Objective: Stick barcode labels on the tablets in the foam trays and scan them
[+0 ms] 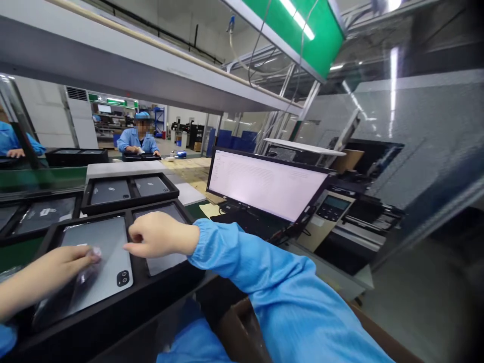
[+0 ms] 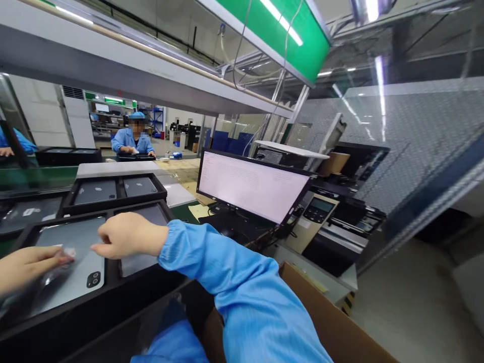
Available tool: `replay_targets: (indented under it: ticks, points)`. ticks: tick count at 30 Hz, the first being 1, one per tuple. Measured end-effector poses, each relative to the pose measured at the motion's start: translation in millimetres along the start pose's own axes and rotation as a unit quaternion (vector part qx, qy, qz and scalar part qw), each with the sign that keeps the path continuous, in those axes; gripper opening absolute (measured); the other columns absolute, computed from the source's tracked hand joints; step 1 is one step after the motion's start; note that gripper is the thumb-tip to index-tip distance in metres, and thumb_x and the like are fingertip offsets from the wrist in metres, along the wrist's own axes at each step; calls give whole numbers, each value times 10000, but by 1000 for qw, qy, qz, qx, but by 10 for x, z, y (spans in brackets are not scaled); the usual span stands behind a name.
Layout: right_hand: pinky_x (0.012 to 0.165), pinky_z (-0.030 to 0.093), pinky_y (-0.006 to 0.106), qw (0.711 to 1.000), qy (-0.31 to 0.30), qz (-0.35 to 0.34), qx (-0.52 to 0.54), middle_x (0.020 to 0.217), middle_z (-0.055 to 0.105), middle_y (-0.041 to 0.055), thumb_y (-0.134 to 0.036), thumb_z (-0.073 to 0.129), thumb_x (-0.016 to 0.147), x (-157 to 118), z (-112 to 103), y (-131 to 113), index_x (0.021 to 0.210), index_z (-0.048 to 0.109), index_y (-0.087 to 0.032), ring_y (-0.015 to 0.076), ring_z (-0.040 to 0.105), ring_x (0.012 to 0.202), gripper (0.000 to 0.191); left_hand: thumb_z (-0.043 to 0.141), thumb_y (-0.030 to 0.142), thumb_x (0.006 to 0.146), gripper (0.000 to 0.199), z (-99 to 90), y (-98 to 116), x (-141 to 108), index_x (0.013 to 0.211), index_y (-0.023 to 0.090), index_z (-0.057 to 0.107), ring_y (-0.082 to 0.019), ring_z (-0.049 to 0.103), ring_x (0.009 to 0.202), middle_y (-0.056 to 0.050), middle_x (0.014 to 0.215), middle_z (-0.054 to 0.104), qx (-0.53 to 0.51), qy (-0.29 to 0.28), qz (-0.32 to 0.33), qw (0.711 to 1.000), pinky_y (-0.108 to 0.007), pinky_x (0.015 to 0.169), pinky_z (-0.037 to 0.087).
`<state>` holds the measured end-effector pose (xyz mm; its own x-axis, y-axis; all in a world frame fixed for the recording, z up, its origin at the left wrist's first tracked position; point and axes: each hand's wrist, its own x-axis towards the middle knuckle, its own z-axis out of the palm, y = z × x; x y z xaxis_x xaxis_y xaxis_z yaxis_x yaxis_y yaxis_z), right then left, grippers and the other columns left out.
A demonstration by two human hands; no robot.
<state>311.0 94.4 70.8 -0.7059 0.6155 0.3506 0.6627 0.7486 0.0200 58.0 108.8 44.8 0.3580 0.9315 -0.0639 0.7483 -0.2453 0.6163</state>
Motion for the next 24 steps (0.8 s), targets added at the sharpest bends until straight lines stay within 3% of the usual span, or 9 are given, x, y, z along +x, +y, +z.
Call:
replay_targets:
  ticks: [2,4,7,11,14,16,20,24]
  points:
    - [582,417,293,996,-85,36,-17,864,710,80,-387,607,953,228,76,-62,840,675,-162,204,644,740,261,636,658,668,480,-79,-161,-96,875,259,805,-363,643,1140,-30,1081,765,-64,46,-59,995,-419,1052,456]
    - [636,450,303,989,-118,82,-16,957,735,120,-340,596,952,410,164,-64,931,696,-141,235,678,827,224,617,702,594,553,-107,-261,-213,876,272,818,-394,614,1207,-47,1164,747,-100,61,-97,988,-500,1115,419]
    - [651,436,280,976,-122,167,74,927,752,106,-324,602,947,609,338,-27,896,697,-151,216,694,836,205,592,584,599,471,-71,-292,-352,842,254,826,-402,638,1163,-79,1157,746,-125,88,-94,984,-531,1114,425]
    - [579,388,258,920,-171,240,259,719,714,38,-370,599,961,702,656,-33,825,659,-167,155,643,648,251,587,414,618,239,60,-350,-397,600,237,746,-349,707,1021,-87,1028,774,-192,158,-65,966,-440,957,552]
    - [617,406,249,914,-126,242,301,782,717,36,-299,676,915,649,841,-93,810,648,-170,147,630,695,169,615,317,648,236,167,-433,-441,438,210,617,-299,733,945,-89,955,780,-252,221,-35,942,-356,856,586]
    - [650,432,243,903,-85,248,340,823,719,37,-232,697,896,614,916,-124,835,649,-165,139,636,720,102,618,259,643,191,223,-467,-479,467,202,669,-273,743,893,-86,919,781,-305,274,-15,912,-334,826,593]
    - [615,474,221,822,-75,312,471,692,682,0,-139,686,894,660,993,-130,870,621,-161,116,639,619,72,614,191,607,149,301,-472,-520,530,190,741,-255,754,804,-94,853,777,-413,338,5,846,-309,736,618]
    - [516,480,195,764,-91,385,509,606,663,6,-90,658,898,841,1046,-111,805,585,-160,110,629,535,137,610,150,616,162,343,-503,-529,518,184,734,-235,762,815,-89,875,779,-436,345,18,831,-247,693,619]
